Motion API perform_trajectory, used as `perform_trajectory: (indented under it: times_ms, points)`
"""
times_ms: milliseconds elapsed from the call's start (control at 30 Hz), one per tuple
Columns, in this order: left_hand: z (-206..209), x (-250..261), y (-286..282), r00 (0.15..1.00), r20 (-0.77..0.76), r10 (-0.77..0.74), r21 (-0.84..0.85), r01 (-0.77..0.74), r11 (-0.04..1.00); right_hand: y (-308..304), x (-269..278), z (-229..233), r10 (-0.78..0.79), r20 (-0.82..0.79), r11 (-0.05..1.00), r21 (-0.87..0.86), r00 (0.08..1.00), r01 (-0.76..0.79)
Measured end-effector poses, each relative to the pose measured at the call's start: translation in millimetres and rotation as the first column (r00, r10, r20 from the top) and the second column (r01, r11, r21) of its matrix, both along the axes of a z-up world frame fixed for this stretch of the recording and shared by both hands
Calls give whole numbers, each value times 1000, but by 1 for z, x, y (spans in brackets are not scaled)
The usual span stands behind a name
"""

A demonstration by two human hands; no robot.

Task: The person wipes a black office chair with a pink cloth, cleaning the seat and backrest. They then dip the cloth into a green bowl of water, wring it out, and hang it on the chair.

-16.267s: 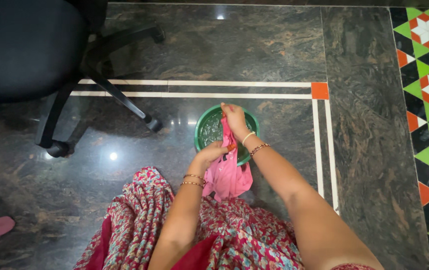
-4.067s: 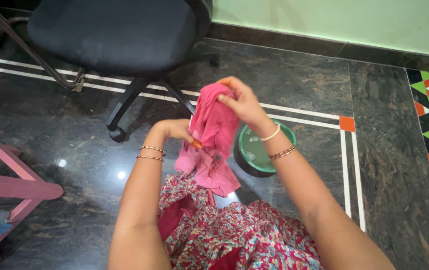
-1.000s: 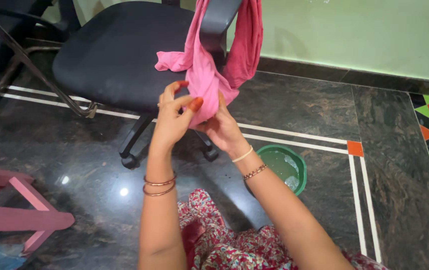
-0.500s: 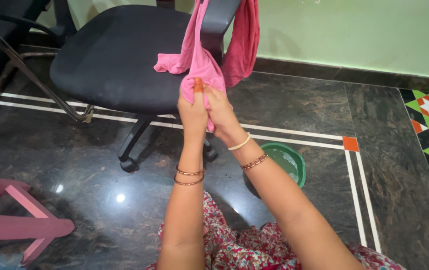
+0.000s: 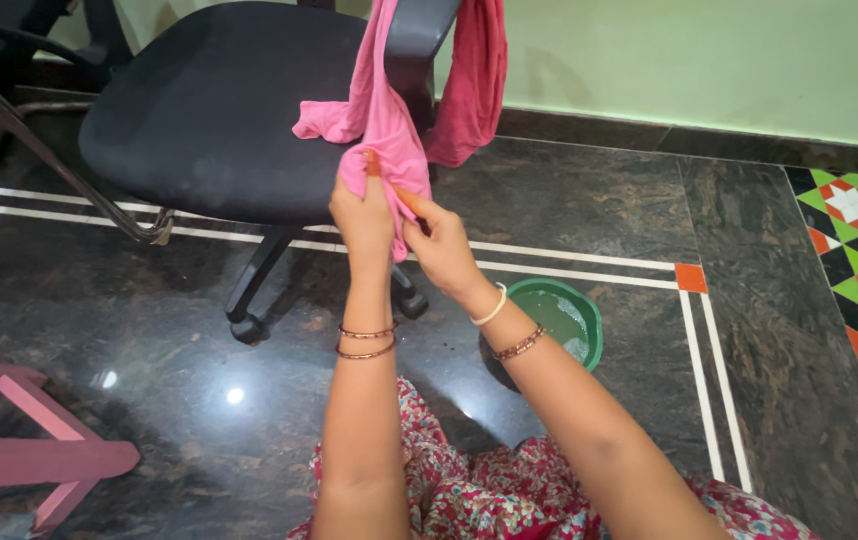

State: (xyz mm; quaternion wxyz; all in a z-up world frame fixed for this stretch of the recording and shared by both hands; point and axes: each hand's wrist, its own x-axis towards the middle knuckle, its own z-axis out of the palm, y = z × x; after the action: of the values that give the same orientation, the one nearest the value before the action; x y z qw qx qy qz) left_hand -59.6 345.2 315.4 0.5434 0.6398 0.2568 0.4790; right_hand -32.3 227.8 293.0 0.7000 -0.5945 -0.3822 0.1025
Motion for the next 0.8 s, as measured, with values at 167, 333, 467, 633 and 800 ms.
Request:
perform_trajectory:
  times_ms: [167,333,467,633,800]
  points:
    - [-13,-4,10,998,4,62,179,-62,982,-26,-9,15,-133,296,980,-106,946,171]
    - [-10,0,-4,999,34,40,275,-48,960,-35,0,33,-159,412,947,-193,897,256]
    - [-5,3,-11,994,-91,57,247,-33,968,-35,2,33,-187,584,917,-185,790,354]
    - [-7,0,-14,986,-167,11,292,39,956,-39,11,20,-174,602,907,-210,779,365]
    - [-19,-5,-16,957,-276,83,532,81,843,-50,22,1,-163,604,939,-148,781,310]
